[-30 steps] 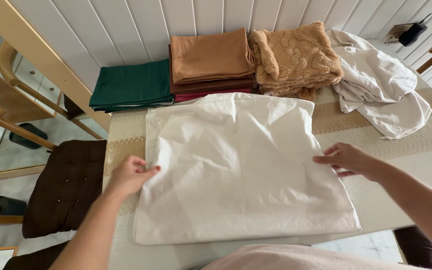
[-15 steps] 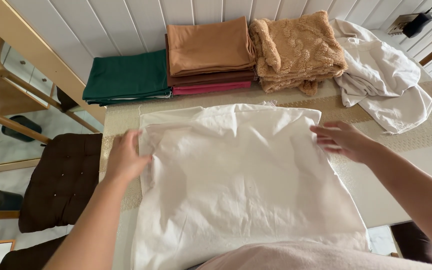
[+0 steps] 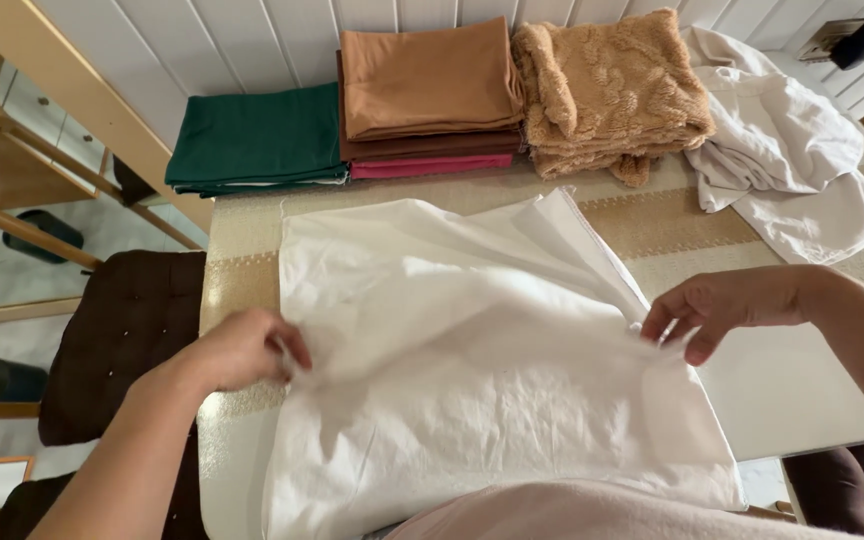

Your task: The person folds a dark green sheet on a table, aligning edges and smoothing the fabric, then stacks it with other folded linens. The person then unfolds and begins folding a white sheet.

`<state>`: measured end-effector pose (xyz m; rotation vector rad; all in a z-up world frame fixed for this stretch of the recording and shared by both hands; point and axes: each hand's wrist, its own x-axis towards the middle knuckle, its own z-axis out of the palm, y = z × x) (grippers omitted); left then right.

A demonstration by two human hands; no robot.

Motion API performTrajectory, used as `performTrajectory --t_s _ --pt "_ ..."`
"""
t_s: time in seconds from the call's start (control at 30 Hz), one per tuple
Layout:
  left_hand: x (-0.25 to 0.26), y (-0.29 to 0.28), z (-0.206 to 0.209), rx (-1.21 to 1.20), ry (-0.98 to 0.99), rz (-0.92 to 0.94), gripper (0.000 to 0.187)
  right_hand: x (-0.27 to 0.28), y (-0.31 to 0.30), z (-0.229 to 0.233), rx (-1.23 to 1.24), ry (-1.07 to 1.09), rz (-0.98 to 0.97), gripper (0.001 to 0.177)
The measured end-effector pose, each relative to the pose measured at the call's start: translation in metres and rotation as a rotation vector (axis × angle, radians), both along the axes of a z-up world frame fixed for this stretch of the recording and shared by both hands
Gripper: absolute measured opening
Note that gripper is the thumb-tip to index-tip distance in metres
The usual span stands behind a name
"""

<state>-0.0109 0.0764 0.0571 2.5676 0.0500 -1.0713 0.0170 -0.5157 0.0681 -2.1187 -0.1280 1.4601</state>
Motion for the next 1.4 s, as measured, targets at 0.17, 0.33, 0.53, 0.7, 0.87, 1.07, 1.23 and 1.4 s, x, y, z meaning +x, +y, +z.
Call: performTrajectory --t_s 0.17,0.33,0.53,0.7,0.87,1.07,1.23,1.4 --pt "0.021 0.012 -0.017 -0.058 -0.142 0.323 0.027 0.036 0.018 -0.009 -0.165 -0.274 -0.277 0.044" --pt "0.076 -0.002 -0.055 -0.072 -0.542 0.836 0.042 0.087 0.056 -0.058 -0.253 -0.606 -0.662 0.064" --pt "0.104 -0.023 -0.083 -0.090 -0.444 0.747 0.041 0.107 0.049 -0.088 -0.232 -0.622 -0.719 0.050" --pt "0.102 -0.009 -0.081 -0.099 -0.485 0.838 0.038 0.113 0.015 -0.081 -0.227 -0.605 -1.029 0.035" --pt "0.070 -0.007 -0.062 -0.083 -1.075 0.361 0.053 0.072 0.011 -0.065 -0.052 -1.269 -0.552 0.044" --pt "-0.022 -0.003 -0.026 -0.199 -0.564 0.084 0.003 -0.036 0.004 -0.057 -0.253 -0.801 -0.217 0.013" --pt "-0.056 -0.014 -0.010 -0.190 -0.350 0.087 0.042 -0.060 0.008 -0.041 -0.003 -0.579 -0.279 0.043" --pt "-0.064 -0.021 -0.008 -0.103 -0.300 0.091 0.039 -0.073 0.024 -0.033 -0.196 -0.492 -0.036 0.042"
